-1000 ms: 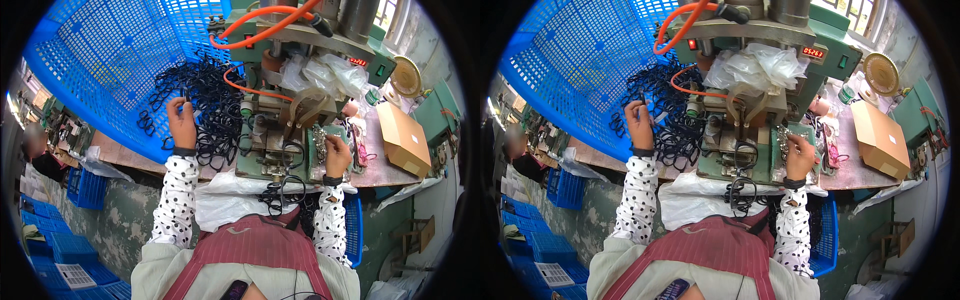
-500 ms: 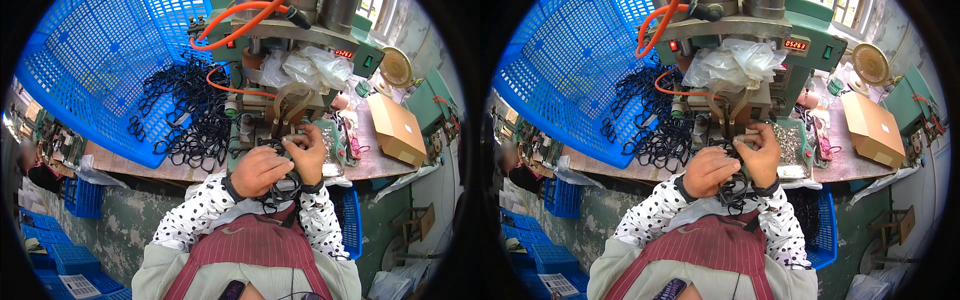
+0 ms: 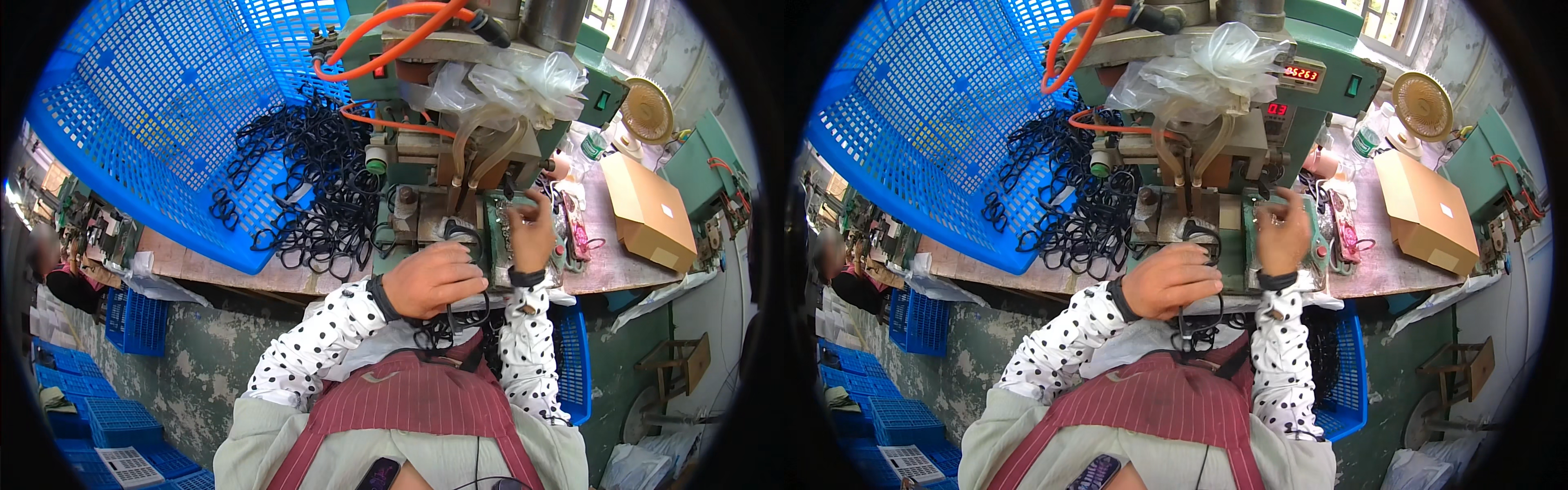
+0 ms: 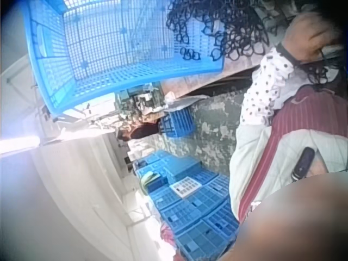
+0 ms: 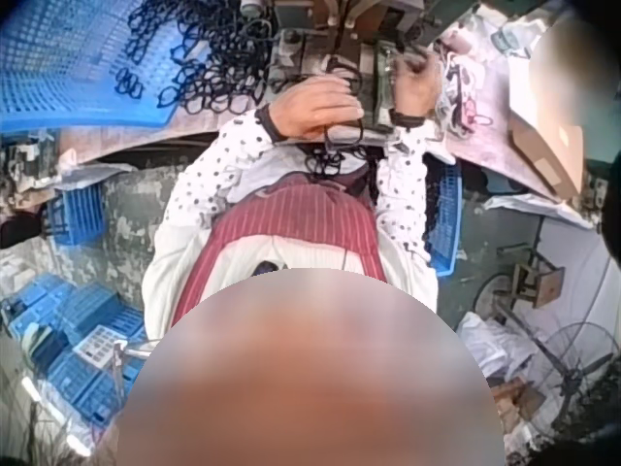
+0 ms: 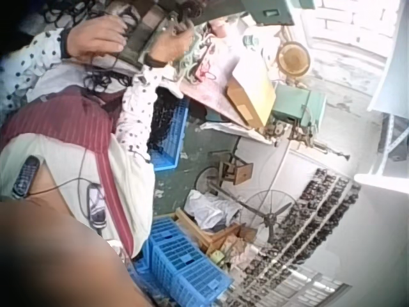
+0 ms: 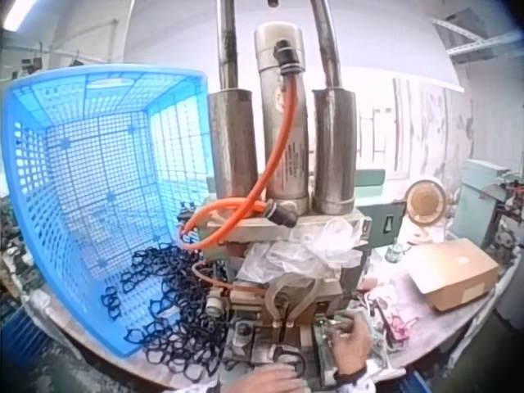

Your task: The person repeatedly picks up black cable loops and small metal components from a tray, places them into a press machine, and operates the press. The finished assemblies are placed into a blue basket. The process is repetitive and continuous throughout the clip.

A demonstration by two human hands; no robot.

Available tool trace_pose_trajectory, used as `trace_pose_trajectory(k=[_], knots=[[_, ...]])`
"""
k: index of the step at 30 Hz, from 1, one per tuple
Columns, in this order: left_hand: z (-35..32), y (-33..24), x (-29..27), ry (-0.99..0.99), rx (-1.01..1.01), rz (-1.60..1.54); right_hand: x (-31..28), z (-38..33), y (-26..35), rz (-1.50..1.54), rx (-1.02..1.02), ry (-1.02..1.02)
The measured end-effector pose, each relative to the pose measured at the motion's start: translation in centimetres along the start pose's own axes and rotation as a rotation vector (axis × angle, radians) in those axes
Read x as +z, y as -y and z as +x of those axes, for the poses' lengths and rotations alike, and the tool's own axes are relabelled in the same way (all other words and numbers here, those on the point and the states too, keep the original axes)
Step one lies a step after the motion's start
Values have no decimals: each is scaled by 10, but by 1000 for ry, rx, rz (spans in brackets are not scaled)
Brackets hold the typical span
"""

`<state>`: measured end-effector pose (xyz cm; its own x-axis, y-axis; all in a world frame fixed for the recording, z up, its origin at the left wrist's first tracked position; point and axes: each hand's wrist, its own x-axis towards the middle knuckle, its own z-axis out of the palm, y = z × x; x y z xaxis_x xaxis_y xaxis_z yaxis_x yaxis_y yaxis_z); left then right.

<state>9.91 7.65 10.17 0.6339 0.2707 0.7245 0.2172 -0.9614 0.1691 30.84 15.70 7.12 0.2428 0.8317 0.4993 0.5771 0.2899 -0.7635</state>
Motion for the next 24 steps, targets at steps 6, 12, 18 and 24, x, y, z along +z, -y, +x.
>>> trace_pose_trajectory(k=[6,12,18,24], knots=[[-3,1,3,5,-26,-6,-12,-4,-85,-408,19,21],[-1,1,4,-37,-14,-7,-7,-14,-85,-521,-187,40],[-9,-9,4,-60,-38,195,-9,-11,-81,-329,-231,-101],[-87,23,-23,-363,-425,646,-9,-14,-85,-360,-210,-110]])
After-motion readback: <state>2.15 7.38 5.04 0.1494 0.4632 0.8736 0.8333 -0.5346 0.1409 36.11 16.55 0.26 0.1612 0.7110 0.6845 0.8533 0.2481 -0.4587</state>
